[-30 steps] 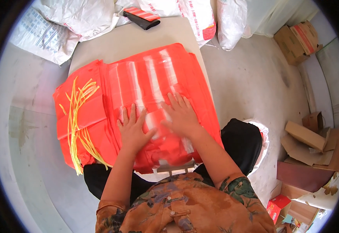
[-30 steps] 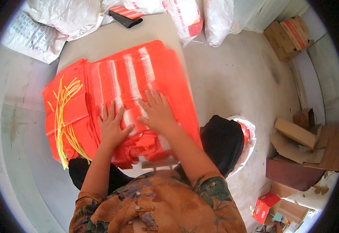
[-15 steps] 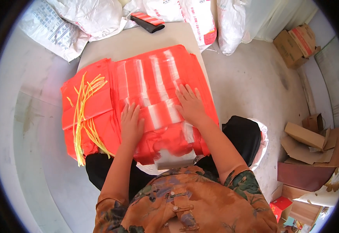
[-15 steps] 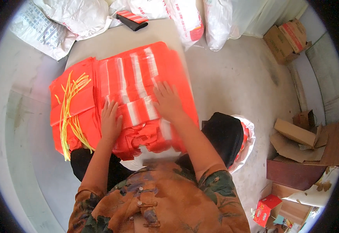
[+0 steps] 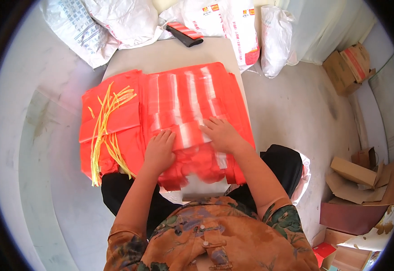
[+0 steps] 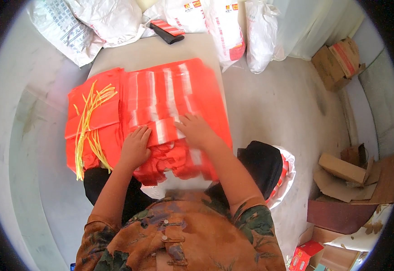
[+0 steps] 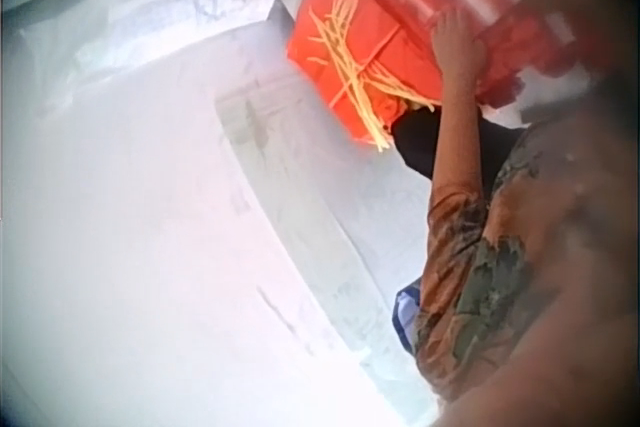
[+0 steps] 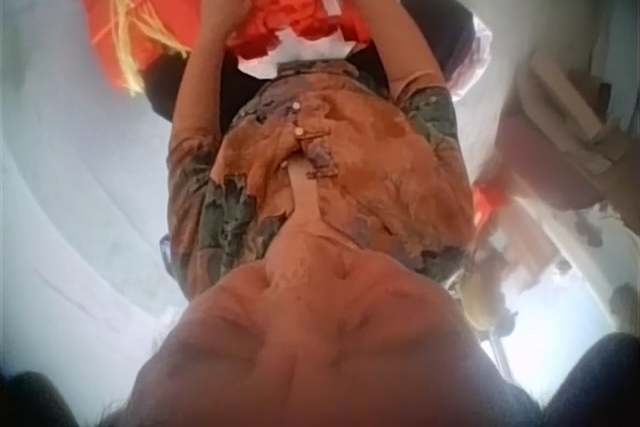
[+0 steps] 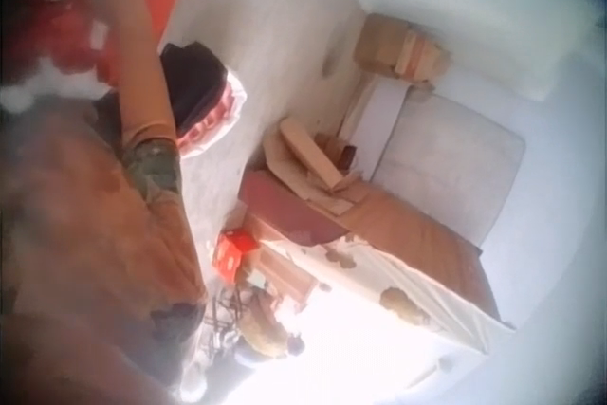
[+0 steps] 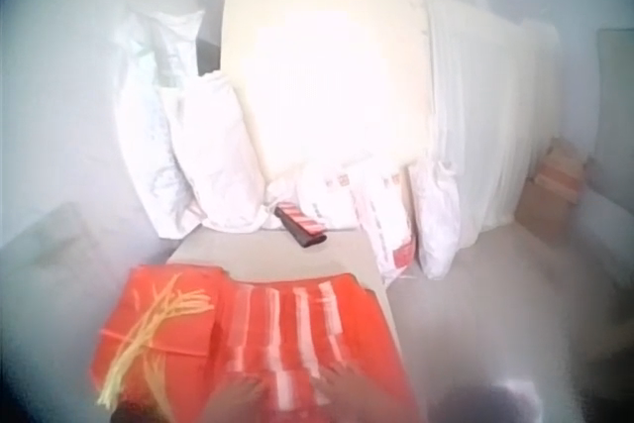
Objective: The person folds red paper sheets, stacks them, and secures the bundle with a yellow tie.
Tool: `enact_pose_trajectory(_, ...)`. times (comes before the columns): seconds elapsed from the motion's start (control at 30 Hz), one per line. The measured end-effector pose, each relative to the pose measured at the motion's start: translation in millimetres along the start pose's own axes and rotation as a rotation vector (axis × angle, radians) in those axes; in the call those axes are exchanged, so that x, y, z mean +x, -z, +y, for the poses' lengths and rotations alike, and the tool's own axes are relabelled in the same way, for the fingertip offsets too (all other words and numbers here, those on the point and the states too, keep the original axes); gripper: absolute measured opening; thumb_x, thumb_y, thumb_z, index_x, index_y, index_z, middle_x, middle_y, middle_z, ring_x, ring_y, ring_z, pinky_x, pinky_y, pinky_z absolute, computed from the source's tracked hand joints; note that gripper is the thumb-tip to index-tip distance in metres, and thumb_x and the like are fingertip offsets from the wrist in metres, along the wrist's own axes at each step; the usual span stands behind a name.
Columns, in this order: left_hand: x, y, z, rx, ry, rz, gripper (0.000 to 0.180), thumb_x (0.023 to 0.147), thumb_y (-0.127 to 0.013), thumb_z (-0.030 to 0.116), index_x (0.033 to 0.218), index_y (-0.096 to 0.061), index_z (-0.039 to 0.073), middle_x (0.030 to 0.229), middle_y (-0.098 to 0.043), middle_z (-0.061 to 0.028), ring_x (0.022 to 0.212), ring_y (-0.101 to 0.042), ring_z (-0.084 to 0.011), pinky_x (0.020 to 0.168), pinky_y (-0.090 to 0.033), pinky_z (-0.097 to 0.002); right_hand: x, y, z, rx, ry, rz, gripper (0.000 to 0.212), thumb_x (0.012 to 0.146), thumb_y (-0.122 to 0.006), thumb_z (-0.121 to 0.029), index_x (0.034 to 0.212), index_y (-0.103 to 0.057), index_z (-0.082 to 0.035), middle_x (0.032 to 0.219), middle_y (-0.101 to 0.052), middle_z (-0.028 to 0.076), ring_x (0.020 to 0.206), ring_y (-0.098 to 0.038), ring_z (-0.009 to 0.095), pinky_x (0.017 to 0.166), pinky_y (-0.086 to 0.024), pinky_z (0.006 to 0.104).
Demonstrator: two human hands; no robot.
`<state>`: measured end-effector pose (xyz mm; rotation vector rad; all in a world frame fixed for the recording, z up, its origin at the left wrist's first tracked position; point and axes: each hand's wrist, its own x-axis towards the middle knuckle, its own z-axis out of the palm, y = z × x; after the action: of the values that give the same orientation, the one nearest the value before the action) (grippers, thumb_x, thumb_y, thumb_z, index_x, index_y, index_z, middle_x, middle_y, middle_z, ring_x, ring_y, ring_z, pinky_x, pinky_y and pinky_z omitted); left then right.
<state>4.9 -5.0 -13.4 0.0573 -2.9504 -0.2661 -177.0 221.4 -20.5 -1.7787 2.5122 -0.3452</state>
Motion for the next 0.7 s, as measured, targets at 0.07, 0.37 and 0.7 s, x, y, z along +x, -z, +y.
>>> enact_pose_trajectory(0.07, -0.1, -8.0, -6.3, -0.001, -0.013, 0.04, 0.064, 0.074, -0.068, 0.009, 0.136, -0.058, 0.003, 0.145, -0.056, -0.0168, 0.134, -0.053, -0.0347, 0.109, -0.042, -0.0499, -0.3, -8.0, 3.8, -0.038, 0.039, 0.071, 0.061, 0.08, -0.067, -0.007, 0.14, -0.056, -0.011, 0.145, -0.054, 0.012, 0.137, -0.047, 0.033, 0.112, -0.04, 0.0452)
enact_pose_trajectory(0.37, -6.6, 28.2, -14.9, -0.067, 0.01, -0.006, 0.03, 0.083, -0.068, 0.019, 0.112, -0.071, 0.012, 0.11, -0.072, -0.0129, 0.103, -0.067, -0.0343, 0.088, -0.052, -0.0469, -12.5, 47.4, -14.1, 0.094, -0.105, -0.123, 0.037, 0.087, -0.057, -0.005, 0.122, -0.068, -0.011, 0.118, -0.07, 0.012, 0.111, -0.064, 0.033, 0.093, -0.051, 0.0436)
enact_pose_trajectory(0.7, 46.1, 54.8, -24.8, -0.095, 0.146, 0.136, 0.039, 0.087, -0.074, 0.024, 0.121, -0.068, 0.006, 0.118, -0.068, -0.0163, 0.112, -0.064, -0.0364, 0.094, -0.052, -0.0456, 16.8, 71.9, 5.4, 0.186, -0.356, 0.1, 0.024, 0.091, -0.063, -0.017, 0.112, -0.069, -0.006, 0.108, -0.071, 0.015, 0.104, -0.065, 0.037, 0.091, -0.051, 0.046)
